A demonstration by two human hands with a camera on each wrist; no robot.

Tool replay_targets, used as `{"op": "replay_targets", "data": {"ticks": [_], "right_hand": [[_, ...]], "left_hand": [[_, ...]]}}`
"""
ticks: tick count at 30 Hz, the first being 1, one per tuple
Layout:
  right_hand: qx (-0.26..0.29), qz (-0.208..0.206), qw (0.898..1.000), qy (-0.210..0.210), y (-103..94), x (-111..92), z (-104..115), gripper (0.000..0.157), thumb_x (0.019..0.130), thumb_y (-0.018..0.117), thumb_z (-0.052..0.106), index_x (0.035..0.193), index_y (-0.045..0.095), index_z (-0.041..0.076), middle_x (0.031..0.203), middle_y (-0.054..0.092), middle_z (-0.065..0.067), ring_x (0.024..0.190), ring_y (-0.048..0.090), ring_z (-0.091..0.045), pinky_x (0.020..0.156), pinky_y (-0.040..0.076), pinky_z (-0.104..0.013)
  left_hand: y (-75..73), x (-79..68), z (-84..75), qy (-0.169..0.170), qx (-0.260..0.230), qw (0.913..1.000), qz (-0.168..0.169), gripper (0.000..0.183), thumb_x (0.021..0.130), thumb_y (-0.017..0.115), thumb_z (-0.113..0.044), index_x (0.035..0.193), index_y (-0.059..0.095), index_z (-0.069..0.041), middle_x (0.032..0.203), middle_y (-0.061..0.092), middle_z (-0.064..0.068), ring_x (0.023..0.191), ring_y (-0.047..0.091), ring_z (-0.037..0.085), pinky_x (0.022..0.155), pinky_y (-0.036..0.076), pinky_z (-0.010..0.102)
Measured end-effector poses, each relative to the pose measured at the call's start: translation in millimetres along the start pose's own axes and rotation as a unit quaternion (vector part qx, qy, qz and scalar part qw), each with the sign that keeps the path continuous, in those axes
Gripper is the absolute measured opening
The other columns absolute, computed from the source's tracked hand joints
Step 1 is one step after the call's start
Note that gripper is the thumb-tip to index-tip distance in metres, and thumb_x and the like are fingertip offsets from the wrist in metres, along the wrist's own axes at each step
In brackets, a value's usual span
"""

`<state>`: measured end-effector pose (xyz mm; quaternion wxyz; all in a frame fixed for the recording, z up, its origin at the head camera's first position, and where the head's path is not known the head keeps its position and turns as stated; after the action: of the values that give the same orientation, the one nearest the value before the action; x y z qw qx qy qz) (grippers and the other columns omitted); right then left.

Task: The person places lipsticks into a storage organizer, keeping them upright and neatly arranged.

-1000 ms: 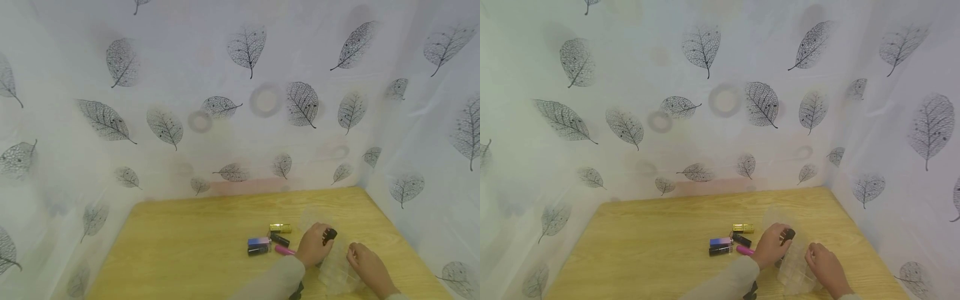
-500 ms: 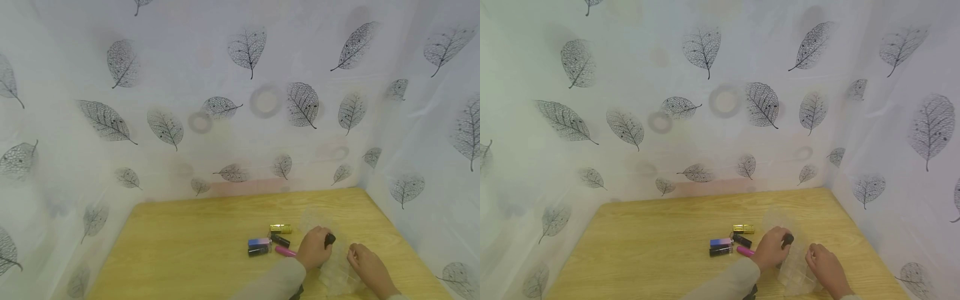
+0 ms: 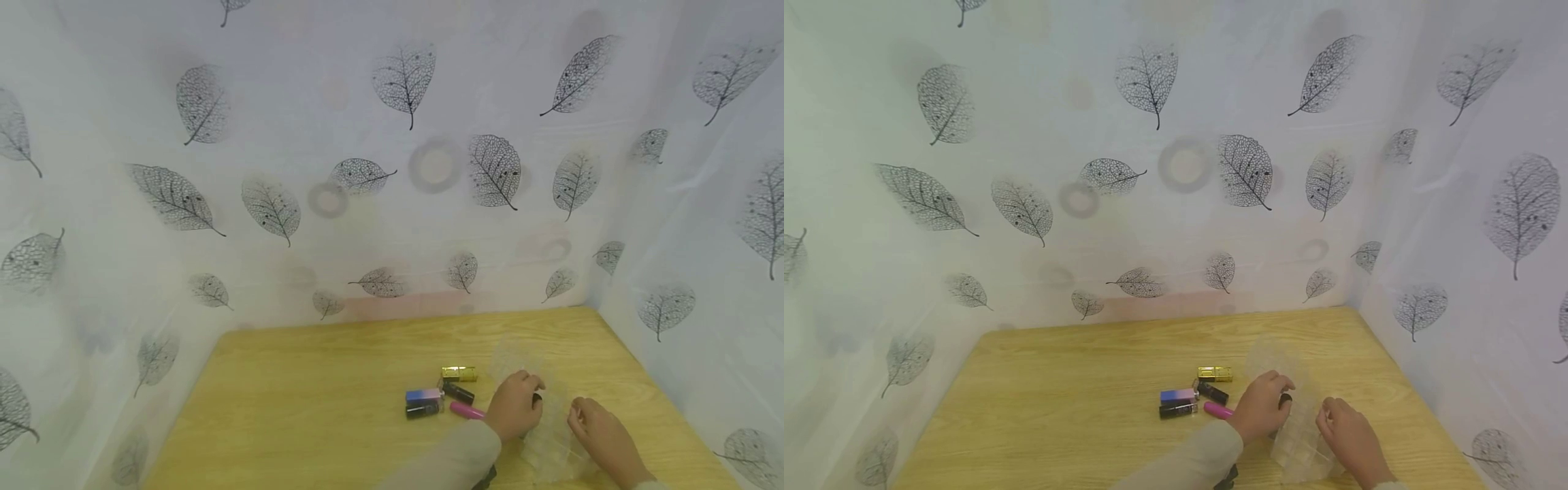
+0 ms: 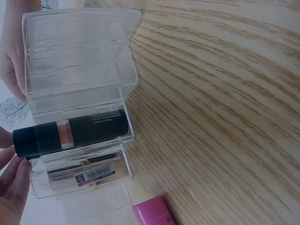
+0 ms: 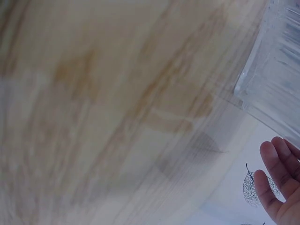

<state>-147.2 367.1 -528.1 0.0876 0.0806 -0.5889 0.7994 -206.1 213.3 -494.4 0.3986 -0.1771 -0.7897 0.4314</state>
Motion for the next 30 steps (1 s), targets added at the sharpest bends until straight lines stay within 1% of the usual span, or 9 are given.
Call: {"op": "replay_targets", "data": {"ticks": [9,12,16,20,23,26,30], "right_hand": [[0.001,-0.006,1.000,-0.009,-1.6,0,1,0.010,0.089,0.056,0.011,0.081,0.057,0.006,0.071,0.053,0.002,0.059,0.046,-0.003,0.052,0.043,-0.018],[0.003,0.002,1.000,-0.006,-2.7,1,2,0.010,0.089,0.055,0.012,0.081,0.057,0.006,0.071,0.053,0.002,0.059,0.046,-0.003,0.052,0.042,-0.018],[0.007,0.002,1.000,-0.005,-3.6,1,3,0.010,0.090,0.055,0.012,0.081,0.057,0.006,0.072,0.053,0.002,0.060,0.046,-0.003,0.052,0.042,-0.019],[0.008,0.000,1.000,-0.004,-3.8,1,2,0.010,0.090,0.055,0.012,0.081,0.057,0.006,0.072,0.053,0.002,0.059,0.046,-0.003,0.052,0.042,-0.018],[0.008,0.010,1.000,0.006,-3.5,1,2,0.012,0.090,0.054,0.012,0.082,0.058,0.005,0.072,0.054,0.001,0.060,0.047,-0.004,0.052,0.043,-0.018],[0.009,0.022,1.000,0.018,-3.4,1,2,0.014,0.091,0.052,0.013,0.084,0.059,0.003,0.072,0.055,0.000,0.060,0.048,-0.005,0.052,0.043,-0.017],[0.015,0.016,1.000,0.012,-4.2,1,4,0.014,0.090,0.052,0.011,0.083,0.059,0.002,0.071,0.055,0.000,0.059,0.048,-0.004,0.051,0.043,-0.017]], "left_hand": [[4.8,-0.4,0.8,0.000,0.004,1.0000,0.000,0.019,0.081,0.068,-0.014,0.099,0.067,-0.018,0.089,0.063,-0.009,0.080,0.059,-0.002,0.090,0.046,0.011],[4.4,-0.3,0.5,-0.001,0.005,1.0000,0.001,0.019,0.081,0.068,-0.015,0.099,0.067,-0.018,0.090,0.063,-0.009,0.082,0.059,-0.001,0.086,0.047,0.010],[2.7,-0.2,-0.2,-0.001,0.002,1.0000,0.007,0.020,0.081,0.067,-0.016,0.100,0.067,-0.018,0.090,0.063,-0.008,0.082,0.059,-0.001,0.078,0.047,0.007],[-0.1,0.6,-1.2,-0.002,-0.002,0.9999,0.012,0.020,0.081,0.068,-0.017,0.101,0.067,-0.019,0.090,0.062,-0.008,0.081,0.058,-0.002,0.076,0.046,0.005],[-1.8,0.8,-1.8,0.003,0.002,0.9999,0.011,0.020,0.081,0.068,-0.018,0.101,0.067,-0.019,0.090,0.062,-0.009,0.078,0.056,-0.004,0.072,0.043,0.002],[-3.4,0.1,-1.6,0.014,0.017,0.9997,0.005,0.020,0.081,0.068,-0.022,0.101,0.066,-0.021,0.090,0.062,-0.010,0.076,0.053,-0.005,0.067,0.040,0.001],[-9.1,-2.7,-1.5,0.033,0.040,0.9986,-0.008,0.019,0.082,0.066,-0.026,0.101,0.066,-0.023,0.089,0.062,-0.012,0.076,0.053,-0.005,0.065,0.039,0.000]]}}
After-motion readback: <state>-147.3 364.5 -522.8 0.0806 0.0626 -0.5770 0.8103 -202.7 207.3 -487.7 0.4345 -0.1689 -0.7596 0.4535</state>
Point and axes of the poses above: each hand's wrist, its own x-axis towards the middle knuckle, its own y-axis out of the palm, z = x × y, the point moved 4 cm from there along x, towards the middle knuckle
